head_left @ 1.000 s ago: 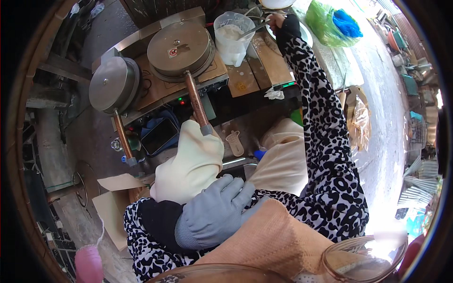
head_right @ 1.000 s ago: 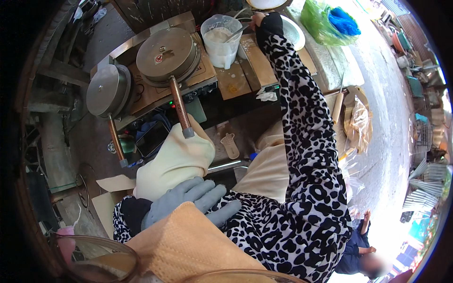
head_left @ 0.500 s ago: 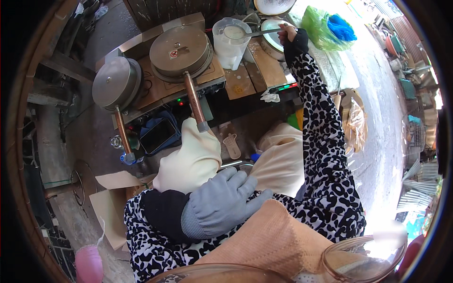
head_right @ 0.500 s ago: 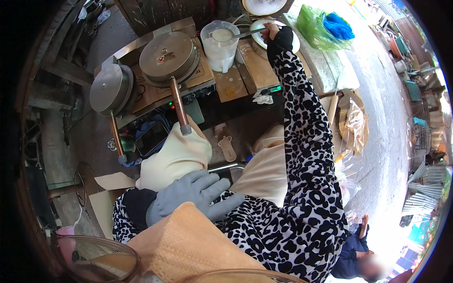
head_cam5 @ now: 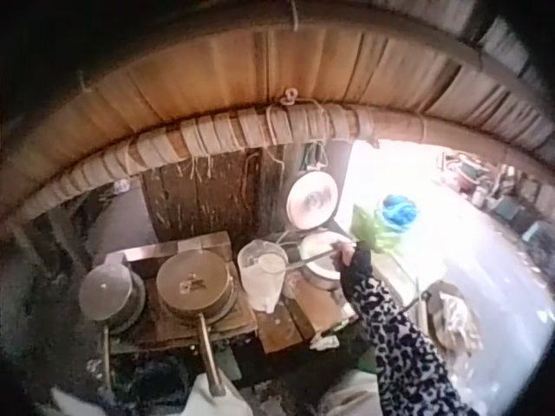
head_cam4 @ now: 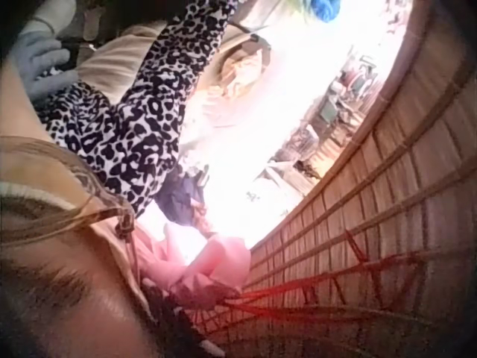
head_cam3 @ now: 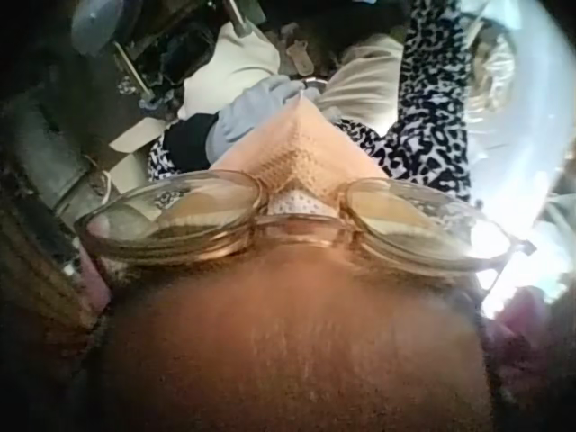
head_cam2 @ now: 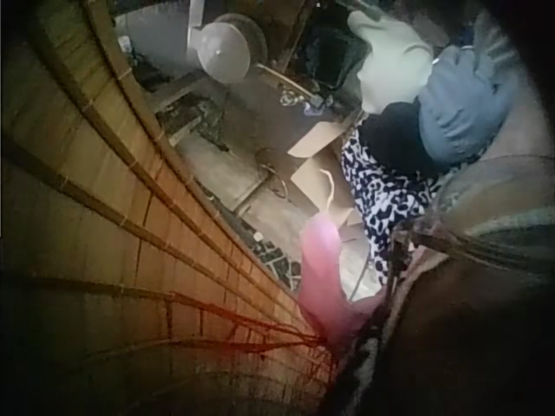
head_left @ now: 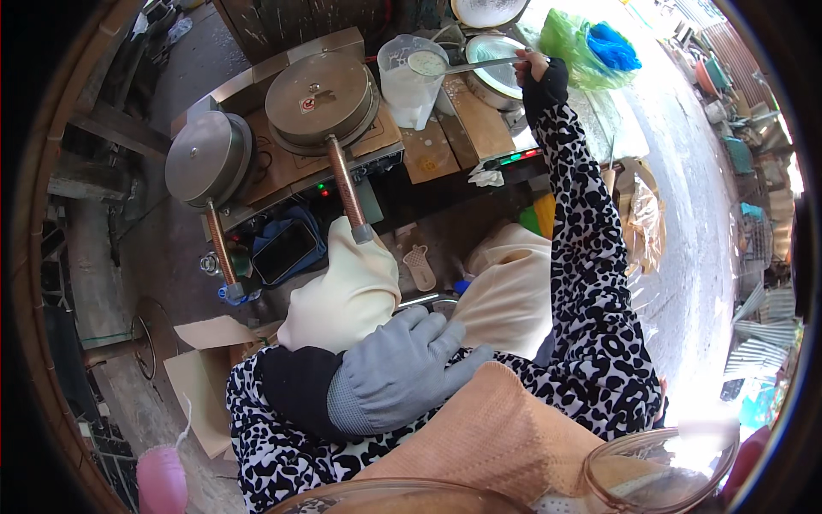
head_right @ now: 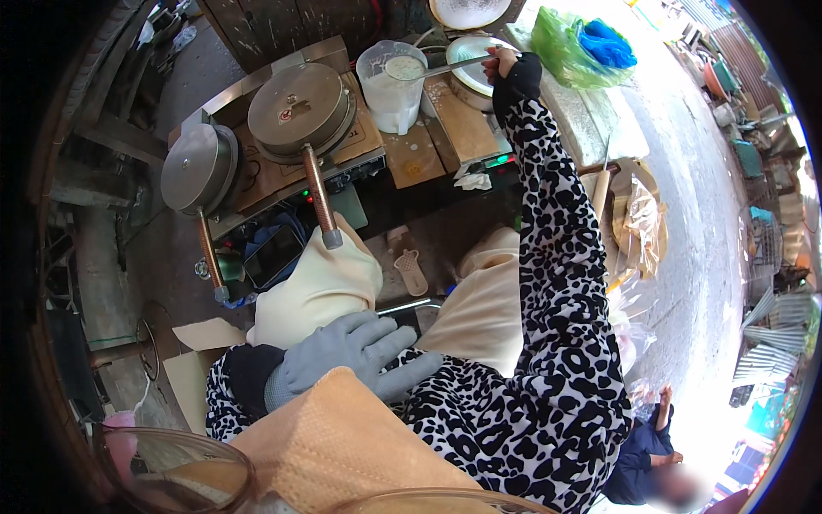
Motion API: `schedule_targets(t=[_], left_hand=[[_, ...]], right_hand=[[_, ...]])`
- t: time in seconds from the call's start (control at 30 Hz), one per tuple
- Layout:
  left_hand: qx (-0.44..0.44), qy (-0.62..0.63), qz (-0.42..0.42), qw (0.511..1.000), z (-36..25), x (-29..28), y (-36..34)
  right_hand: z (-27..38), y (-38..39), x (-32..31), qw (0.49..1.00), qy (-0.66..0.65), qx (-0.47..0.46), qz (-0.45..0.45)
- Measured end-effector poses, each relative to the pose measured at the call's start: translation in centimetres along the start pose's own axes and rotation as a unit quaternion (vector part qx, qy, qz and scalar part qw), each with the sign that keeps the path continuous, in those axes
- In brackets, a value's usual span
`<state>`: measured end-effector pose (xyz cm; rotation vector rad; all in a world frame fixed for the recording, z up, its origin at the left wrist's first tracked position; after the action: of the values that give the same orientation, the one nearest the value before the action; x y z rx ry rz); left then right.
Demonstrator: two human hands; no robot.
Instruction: The recorder is preparing and cooking crepes or pancakes on multiple circular griddles at a food stall.
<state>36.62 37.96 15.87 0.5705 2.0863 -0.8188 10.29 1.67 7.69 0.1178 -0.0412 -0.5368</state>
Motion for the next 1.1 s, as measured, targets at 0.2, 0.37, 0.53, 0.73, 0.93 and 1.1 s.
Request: schedule_targets(t=[0.2,0.37,0.53,0.73,0.93,1.1], left_hand=[[0.04,-0.01,0.012,0.999,-0.1,-1.1,-0.5],[0.058,-0.014,0.015,0.998,-0.4,-1.2,-0.7],[0.055,-0.011,0.019,0.998,-0.2,-0.9,-0.9],[0.092,-0.007,0.03,0.995,-0.3,-2.1,-1.9],[0.086,0.021,0.067,0.994,-0.1,-1.6,-2.2],[0.076,0.017,0.094,0.993,-0.4,-1.9,-2.6]], right_hand=[[1.4,-0.3,-3.2,1.0,0.021,-0.005,-0.001],[0.7,-1.4,-6.4,1.0,0.024,-0.007,0.006],[1.3,-1.9,-8.8,0.999,-0.029,0.018,-0.022],[3.7,-6.2,-11.5,0.997,-0.062,-0.027,-0.048],[3.3,-5.3,-10.4,0.97,0.017,-0.179,-0.165],[2.5,-4.5,-9.8,0.947,-0.013,-0.264,-0.182]])
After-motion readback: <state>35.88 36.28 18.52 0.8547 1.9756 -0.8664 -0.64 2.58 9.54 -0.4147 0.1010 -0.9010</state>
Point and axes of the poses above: each hand's wrist, its own y-axis away from the middle knuckle, its own x-axis out of the palm, z = x × y, the point moved 2 cm from there along -y, towards the middle knuckle, and after that the axes turned 12 degrees about -z, right-handed, at the moved point
